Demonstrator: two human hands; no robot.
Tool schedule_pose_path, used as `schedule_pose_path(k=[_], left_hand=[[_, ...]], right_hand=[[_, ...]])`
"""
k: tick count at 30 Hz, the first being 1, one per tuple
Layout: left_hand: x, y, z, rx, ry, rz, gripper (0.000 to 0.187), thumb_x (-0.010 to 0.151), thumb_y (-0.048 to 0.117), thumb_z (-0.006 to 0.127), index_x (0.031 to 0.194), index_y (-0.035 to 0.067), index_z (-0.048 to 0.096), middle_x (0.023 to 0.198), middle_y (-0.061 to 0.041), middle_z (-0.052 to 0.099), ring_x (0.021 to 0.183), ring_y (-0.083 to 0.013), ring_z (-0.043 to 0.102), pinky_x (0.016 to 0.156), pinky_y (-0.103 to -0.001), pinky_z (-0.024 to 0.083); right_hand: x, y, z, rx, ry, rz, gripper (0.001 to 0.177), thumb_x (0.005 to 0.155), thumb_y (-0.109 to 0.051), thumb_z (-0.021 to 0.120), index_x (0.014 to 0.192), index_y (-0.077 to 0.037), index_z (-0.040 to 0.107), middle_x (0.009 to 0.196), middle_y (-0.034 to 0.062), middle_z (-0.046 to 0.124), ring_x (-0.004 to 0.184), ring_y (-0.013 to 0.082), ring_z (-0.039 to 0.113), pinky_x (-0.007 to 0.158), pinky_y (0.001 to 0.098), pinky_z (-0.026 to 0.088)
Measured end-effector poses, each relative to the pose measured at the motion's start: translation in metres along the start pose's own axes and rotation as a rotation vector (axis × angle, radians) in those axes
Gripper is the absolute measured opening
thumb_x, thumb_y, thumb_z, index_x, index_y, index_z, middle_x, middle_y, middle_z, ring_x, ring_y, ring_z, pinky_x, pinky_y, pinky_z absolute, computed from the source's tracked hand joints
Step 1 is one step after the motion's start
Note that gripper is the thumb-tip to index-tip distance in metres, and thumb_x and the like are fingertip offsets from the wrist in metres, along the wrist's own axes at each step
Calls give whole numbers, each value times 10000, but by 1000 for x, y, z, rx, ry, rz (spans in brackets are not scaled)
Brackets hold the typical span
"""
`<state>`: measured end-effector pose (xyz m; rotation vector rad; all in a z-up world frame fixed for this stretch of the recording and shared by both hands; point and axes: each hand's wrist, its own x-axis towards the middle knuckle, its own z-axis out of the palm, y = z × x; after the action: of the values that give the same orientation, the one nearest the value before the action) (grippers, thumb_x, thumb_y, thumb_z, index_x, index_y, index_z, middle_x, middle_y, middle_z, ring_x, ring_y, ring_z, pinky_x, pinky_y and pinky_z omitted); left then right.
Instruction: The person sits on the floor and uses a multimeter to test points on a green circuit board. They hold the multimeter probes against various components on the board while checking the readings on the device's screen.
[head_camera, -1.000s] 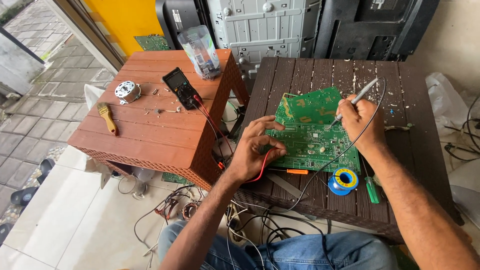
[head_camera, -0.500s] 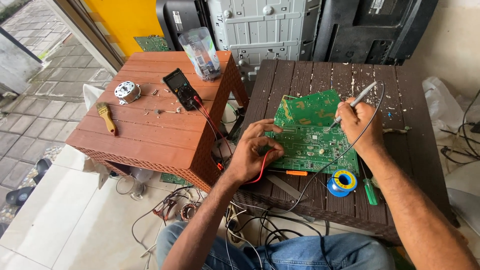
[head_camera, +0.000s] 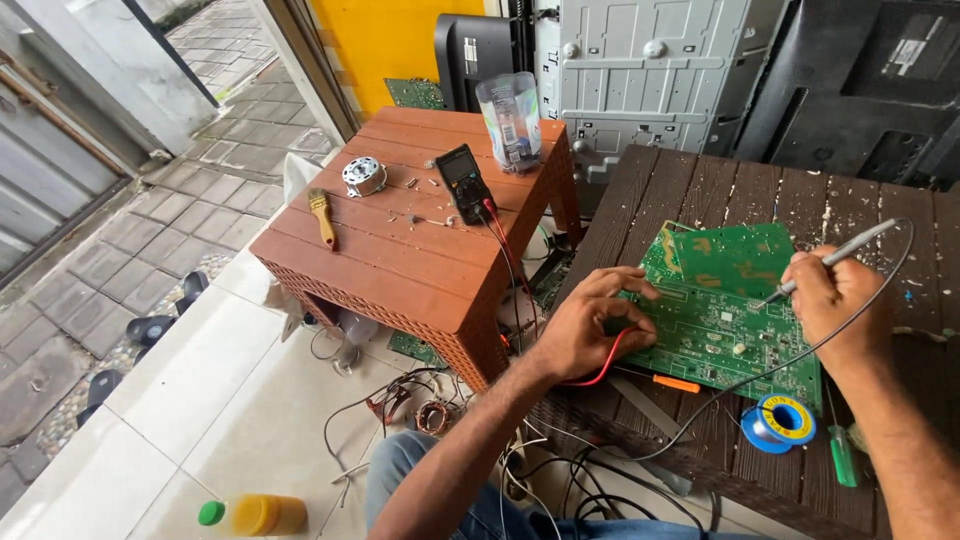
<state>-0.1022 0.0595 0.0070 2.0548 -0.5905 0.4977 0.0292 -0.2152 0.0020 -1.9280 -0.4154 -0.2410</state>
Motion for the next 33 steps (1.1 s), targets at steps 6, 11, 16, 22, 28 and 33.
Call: schedule_pose_path(k=[6,11,16,22,28,33], left_hand=[[1,-1,0,-2,30,59,126,901,273,783,934,153,759,1308,-15,657,1373,-264,538,1136,-475,497],[3,4,1,-20,21,52,129,896,243,786,932,123,753,1304,-34,639,1365,-276,526,1145,-479,480],[5,-7,6,-63,47,96,101,848,170,836,912,114,781,1216,-107,680,1295,-396,591,1110,-524,454],[6,-2,4,-65,51,67,100,841,143,839,900,92,777,1203,-121,686,1282,-416,594,1099,-533,454],[7,1,3,-67,54,56,94,845,146,838,895,94,779,1208,-116,689,1293,-407,591,1101,-530,454],[6,1,2,-68,56,85,98,851,149,833,899,90,771,1200,-125,683,1282,-418,593,1098,-535,459]], right_hand=[[-1,-5,0,28,20,-30,338,1104,-144,499,789,-49,574,555,60,450,492,154,402,489,326,317],[-10,-14,-1,47,35,-154,302,1056,-120,518,790,-32,631,566,55,500,488,141,456,471,292,360],[-21,-34,5,144,-69,-95,340,1027,-224,607,743,-54,686,463,122,507,396,175,492,420,257,403],[-21,-40,9,212,-292,-105,310,954,-163,612,677,-31,662,423,101,513,351,143,504,384,262,430],[-18,-41,11,195,-378,-165,321,967,-139,606,673,-24,669,425,105,543,334,135,503,371,253,432],[-18,-39,12,171,-377,-168,314,973,-136,608,687,-21,667,429,111,551,327,137,506,365,256,433]])
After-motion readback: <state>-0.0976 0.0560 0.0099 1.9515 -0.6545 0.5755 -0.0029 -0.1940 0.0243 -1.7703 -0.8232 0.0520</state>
